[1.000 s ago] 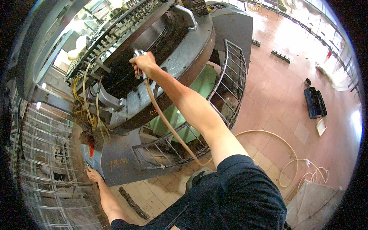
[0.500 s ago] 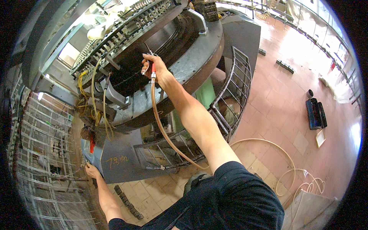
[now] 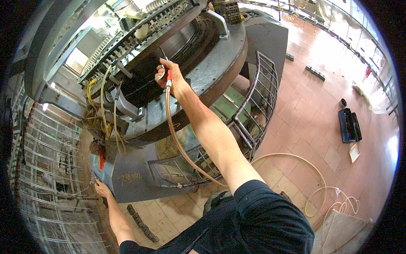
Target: The person uses a spray nozzle to clean the interior of a large industrial machine, then retrieves a tray of metal rods and inserts them one by one into slots on the machine's rotating drum. The person handles the rods and tray by hand and uses the spray tool to clean the machine surface.
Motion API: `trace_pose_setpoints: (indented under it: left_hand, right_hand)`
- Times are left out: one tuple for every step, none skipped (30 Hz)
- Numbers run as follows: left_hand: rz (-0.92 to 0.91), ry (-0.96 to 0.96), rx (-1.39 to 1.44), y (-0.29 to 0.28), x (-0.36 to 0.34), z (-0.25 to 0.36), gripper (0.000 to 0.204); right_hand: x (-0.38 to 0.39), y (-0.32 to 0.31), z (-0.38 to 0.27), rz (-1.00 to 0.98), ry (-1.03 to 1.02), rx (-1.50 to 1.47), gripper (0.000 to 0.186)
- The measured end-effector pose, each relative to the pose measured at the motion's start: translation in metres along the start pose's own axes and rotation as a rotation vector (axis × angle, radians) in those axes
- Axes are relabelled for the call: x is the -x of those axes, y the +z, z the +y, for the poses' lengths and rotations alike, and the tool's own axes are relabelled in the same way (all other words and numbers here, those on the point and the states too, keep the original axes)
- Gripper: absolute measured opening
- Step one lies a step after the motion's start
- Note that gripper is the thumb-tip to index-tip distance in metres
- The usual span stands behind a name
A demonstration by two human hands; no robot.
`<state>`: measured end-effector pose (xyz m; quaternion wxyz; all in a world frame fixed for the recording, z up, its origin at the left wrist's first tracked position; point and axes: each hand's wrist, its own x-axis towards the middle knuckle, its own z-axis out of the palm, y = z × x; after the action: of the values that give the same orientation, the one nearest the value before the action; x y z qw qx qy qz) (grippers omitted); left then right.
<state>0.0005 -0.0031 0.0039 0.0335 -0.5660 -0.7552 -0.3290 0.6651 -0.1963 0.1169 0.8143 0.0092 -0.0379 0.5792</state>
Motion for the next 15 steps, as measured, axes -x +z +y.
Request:
trace_pose_setpoints:
  left_hand:
    - [-0.004,-0.009,-0.008,0.0001,-0.0006,-0.0003,0.055]
    - [0.012,0.002,0.0,0.0003,-0.0006,-0.0005,0.055]
    - [0.015,-0.001,0.004,0.0008,-0.0001,-0.0007,0.055]
    - [0.02,-0.005,0.009,0.0012,0.0005,-0.0004,0.055]
    - [0.033,0.0,0.004,0.0013,0.0012,-0.0003,0.055]
    - [0.045,0.004,0.0,0.0021,0.0024,0.0,0.056]
    - [0.058,0.008,-0.005,0.0023,0.0031,0.0002,0.056]
    - [0.078,0.027,-0.009,0.0028,0.0041,0.0,0.056]
    - [0.098,0.047,-0.015,0.0032,0.005,-0.0003,0.056]
    - [0.119,0.061,-0.019,0.0036,0.0049,-0.0003,0.056]
    - [0.126,0.076,-0.015,0.0039,0.0046,-0.0004,0.056]
    - [0.133,0.086,-0.011,0.0043,0.0046,-0.0009,0.056]
    - [0.134,0.086,-0.008,0.0047,0.0044,-0.0014,0.056]
    - [0.14,0.095,-0.005,0.0049,0.0038,-0.0012,0.056]
    - [0.142,0.095,-0.002,0.0052,0.0035,-0.001,0.055]
  right_hand:
    - [-0.0006,-0.0007,-0.0003,0.026,0.003,-0.002,0.029]
    - [-0.0014,-0.0014,-0.0007,-0.001,0.008,-0.003,0.029]
    - [-0.0022,-0.0021,-0.0008,-0.002,0.01,-0.008,0.03]
    - [-0.0029,-0.0026,-0.0011,0.004,0.012,-0.015,0.03]
    - [-0.0037,-0.0032,-0.0013,-0.007,0.023,-0.015,0.03]
    - [-0.0043,-0.0037,-0.0017,-0.009,0.034,-0.017,0.03]
    - [-0.0048,-0.0043,-0.002,0.002,0.032,-0.026,0.031]
    - [-0.0052,-0.0045,-0.0021,-0.028,0.051,-0.009,0.031]
    - [-0.0053,-0.005,-0.0023,-0.042,0.056,0.0,0.031]
    - [-0.0055,-0.0048,-0.0025,-0.018,0.063,0.007,0.031]
    - [-0.0054,-0.0049,-0.0024,-0.056,0.054,0.014,0.031]
    - [-0.0051,-0.0048,-0.0027,-0.053,0.046,0.019,0.03]
    - [-0.0048,-0.0045,-0.0024,-0.031,0.043,0.022,0.03]
    - [-0.0042,-0.0044,-0.0025,-0.054,0.051,-0.01,0.03]
    - [-0.0038,-0.0041,-0.0025,-0.057,0.064,-0.042,0.029]
